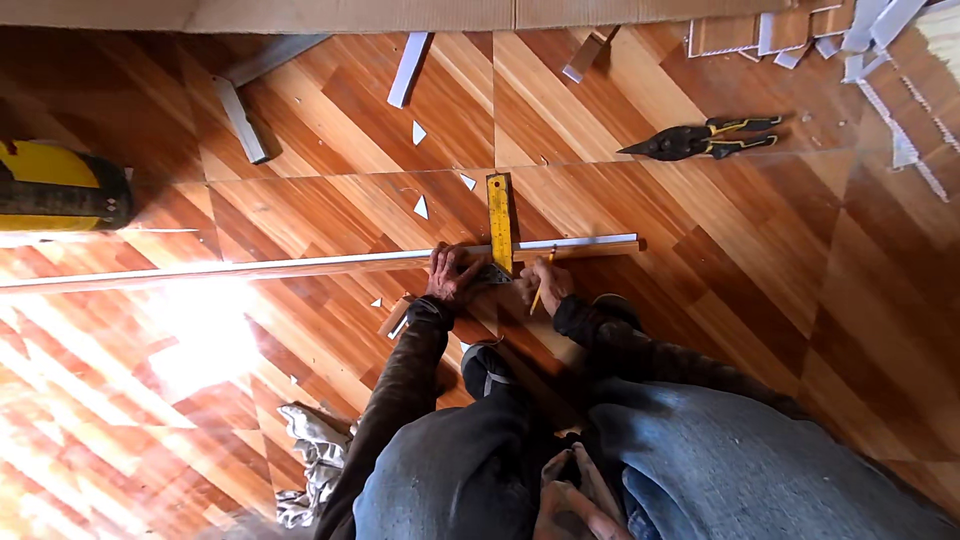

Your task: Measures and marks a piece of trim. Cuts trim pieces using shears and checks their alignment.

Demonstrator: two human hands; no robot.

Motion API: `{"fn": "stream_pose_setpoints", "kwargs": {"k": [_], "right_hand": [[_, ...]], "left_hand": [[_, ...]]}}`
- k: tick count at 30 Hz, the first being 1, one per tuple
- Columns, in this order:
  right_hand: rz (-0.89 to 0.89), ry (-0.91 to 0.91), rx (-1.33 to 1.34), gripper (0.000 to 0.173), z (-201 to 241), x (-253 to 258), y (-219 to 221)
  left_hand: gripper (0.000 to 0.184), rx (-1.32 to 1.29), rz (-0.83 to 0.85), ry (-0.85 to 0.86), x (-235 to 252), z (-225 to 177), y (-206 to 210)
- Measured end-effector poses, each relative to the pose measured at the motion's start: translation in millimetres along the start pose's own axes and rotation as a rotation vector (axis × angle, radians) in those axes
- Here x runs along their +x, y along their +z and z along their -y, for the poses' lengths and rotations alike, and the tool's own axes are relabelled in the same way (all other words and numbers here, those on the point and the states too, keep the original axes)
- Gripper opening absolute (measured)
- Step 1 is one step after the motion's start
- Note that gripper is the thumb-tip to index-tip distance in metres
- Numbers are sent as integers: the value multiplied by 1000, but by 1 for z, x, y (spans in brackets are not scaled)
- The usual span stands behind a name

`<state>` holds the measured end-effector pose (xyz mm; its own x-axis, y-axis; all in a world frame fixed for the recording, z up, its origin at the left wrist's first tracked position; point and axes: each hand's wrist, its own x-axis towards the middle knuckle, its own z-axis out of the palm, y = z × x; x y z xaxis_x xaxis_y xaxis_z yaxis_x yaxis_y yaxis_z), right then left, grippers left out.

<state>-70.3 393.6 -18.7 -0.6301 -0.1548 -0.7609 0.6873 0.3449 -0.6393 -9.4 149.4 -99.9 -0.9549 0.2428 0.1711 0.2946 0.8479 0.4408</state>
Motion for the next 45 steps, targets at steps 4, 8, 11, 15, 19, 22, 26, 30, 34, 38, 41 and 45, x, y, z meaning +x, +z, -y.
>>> {"fn": "stream_pose_setpoints", "kwargs": {"k": [4, 8, 11, 15, 19, 22, 26, 30, 34, 38, 41, 45], "right_hand": [[-196, -593, -355, 47, 3, -1, -13], [-229, -974, -406, 27, -12, 10, -13], [-195, -984, -415, 32, -21, 10, -11], [-199, -923, -469, 33, -22, 9, -10], [-205, -916, -547, 33, -17, 7, -7], [-213, -928, -608, 33, -17, 8, -5], [-208, -947, -619, 32, -14, 8, -5], [-192, -936, -608, 31, -11, 7, -6], [-173, -918, -626, 29, -5, 2, -8], [-89, -716, -688, 26, 15, -18, -13], [-133, -746, -673, 30, 6, -8, -14], [-149, -803, -677, 31, 1, 4, -11]], "left_hand": [[42, 6, -13, 3, 2, -3, -1], [41, 0, 16, -27, 4, -6, -5], [42, 9, 0, -29, 5, -7, -4], [42, 27, 5, -25, 4, -5, -3], [42, 13, 23, -24, 5, -6, -5], [41, 23, 21, -22, 4, -5, -3], [43, 15, 36, -28, 5, -7, -4], [42, 33, 25, -27, 5, -6, -3], [41, 27, 10, -27, 5, -7, -3], [42, 11, 9, -34, 7, -8, -5], [42, 20, -5, -36, 8, -9, -6], [41, 26, 8, -36, 7, -8, -4]]}}
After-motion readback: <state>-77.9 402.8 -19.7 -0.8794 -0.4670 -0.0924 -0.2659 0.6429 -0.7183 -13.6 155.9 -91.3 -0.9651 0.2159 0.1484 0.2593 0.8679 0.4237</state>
